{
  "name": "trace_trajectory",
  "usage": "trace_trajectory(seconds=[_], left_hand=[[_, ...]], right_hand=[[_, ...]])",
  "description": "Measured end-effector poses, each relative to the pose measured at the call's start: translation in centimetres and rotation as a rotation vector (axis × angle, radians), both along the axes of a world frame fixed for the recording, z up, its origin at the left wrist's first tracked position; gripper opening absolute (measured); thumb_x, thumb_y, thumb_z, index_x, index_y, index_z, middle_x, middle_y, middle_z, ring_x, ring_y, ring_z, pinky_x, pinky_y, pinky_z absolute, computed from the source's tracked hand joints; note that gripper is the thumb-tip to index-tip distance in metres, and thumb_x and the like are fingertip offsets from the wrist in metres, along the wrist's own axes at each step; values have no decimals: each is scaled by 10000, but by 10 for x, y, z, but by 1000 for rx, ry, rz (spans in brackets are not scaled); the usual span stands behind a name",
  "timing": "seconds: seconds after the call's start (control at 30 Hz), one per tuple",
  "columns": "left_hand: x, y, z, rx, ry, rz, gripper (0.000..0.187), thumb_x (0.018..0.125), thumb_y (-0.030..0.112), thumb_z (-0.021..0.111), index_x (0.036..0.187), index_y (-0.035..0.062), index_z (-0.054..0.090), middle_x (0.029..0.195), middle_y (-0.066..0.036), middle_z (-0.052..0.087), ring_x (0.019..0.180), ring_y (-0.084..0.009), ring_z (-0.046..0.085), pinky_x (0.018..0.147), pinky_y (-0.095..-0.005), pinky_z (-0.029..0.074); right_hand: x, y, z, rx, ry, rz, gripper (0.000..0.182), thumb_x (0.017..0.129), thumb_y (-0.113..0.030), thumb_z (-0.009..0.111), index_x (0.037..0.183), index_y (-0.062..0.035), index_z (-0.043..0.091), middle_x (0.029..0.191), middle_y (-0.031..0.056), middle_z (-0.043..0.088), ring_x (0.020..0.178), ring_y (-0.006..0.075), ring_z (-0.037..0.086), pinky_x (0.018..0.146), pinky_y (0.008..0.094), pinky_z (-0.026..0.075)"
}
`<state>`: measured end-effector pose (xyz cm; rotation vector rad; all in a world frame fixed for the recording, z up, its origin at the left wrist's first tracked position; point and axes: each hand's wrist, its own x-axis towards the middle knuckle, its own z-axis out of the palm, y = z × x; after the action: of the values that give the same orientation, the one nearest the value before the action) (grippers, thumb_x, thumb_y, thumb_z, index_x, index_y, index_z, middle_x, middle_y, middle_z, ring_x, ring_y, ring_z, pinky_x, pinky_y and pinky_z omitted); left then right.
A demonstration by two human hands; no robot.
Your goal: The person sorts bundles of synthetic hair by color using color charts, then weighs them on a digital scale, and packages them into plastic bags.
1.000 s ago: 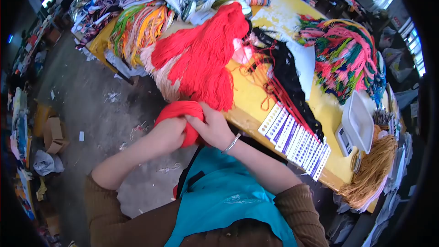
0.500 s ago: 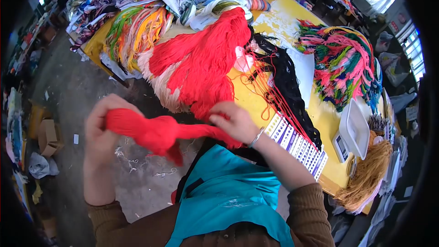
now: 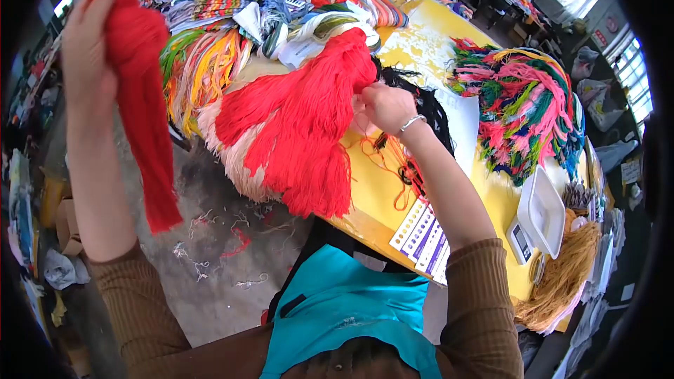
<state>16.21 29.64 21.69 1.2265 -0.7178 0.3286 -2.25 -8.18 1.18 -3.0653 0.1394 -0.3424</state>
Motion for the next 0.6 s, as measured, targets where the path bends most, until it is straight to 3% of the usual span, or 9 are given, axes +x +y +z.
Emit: trace_trajectory(seconds=[0.13, 0.17, 0.2, 0.23, 0.27, 0.37, 0.43, 0.53, 0.6], left_hand=[[62, -87, -28, 123, 78, -154, 305, 922, 145, 632, 1199, 19, 607, 1045, -62, 674, 898, -125, 646, 787, -256, 524], [61, -112, -38, 160, 148, -276, 306, 907, 148, 643, 1185, 23, 614, 1037, -54, 675, 885, -120, 644, 782, -259, 521], [26, -147, -42, 167, 107, -168, 249, 864, 156, 654, 1062, 7, 678, 913, -36, 680, 786, -98, 626, 696, -252, 503], [32, -169, -58, 176, 152, -217, 241, 834, 146, 647, 1021, 1, 691, 871, -32, 674, 750, -96, 611, 673, -256, 490], [38, -190, -77, 218, 135, -263, 254, 828, 150, 644, 1029, 0, 687, 870, -38, 671, 754, -112, 616, 678, -267, 492], [33, -239, -130, 311, 285, -335, 320, 840, 190, 640, 1089, -10, 640, 952, -77, 668, 844, -141, 624, 742, -288, 500], [30, -254, -162, 501, 205, -420, 531, 833, 291, 706, 1245, 3, 535, 1112, -115, 643, 1010, -201, 618, 900, -325, 478], [36, -250, -193, 592, -13, -239, 717, 779, 362, 776, 1319, 13, 460, 1215, -162, 603, 1150, -294, 594, 991, -379, 444], [35, -238, -208, 577, -23, -260, 689, 788, 338, 774, 1313, 11, 471, 1204, -158, 610, 1141, -281, 596, 984, -377, 448]], right_hand=[[-20, -69, -14, 246, 106, -571, 375, 848, -192, 509, 1203, -107, 596, 1038, 210, 688, 937, 385, 666, 819, 458, 522], [-35, -89, -22, 407, 58, -706, 465, 845, -208, 512, 1290, -77, 539, 1028, 253, 679, 905, 361, 684, 824, 451, 522], [-54, -103, -26, 704, -83, -817, 519, 857, -240, 531, 1335, -44, 487, 948, 235, 689, 850, 304, 708, 754, 421, 549], [-74, -124, -44, 870, -284, -911, 505, 872, -262, 562, 1317, -39, 480, 916, 199, 682, 703, 274, 706, 599, 387, 559], [-95, -153, -66, 1085, -493, -964, 435, 886, -270, 588, 1255, -61, 491, 973, 142, 682, 595, 251, 664, 404, 311, 449], [-143, -177, -56, 1566, -896, -1191, 329, 880, -269, 569, 1119, -48, 519, 960, 173, 684, 512, 181, 584, 344, 229, 330], [-163, -185, -52, 1661, -813, -1157, 302, 881, -282, 577, 1060, -39, 569, 898, 142, 695, 484, 170, 569, 342, 236, 321], [-172, -157, -17, 884, -27, -941, 364, 894, -311, 558, 737, -3, 672, 709, 97, 687, 572, 170, 657, 467, 303, 490], [-168, -152, 5, 310, 237, -863, 433, 858, -386, 605, 718, 15, 686, 720, 176, 684, 687, 299, 694, 650, 409, 547]])
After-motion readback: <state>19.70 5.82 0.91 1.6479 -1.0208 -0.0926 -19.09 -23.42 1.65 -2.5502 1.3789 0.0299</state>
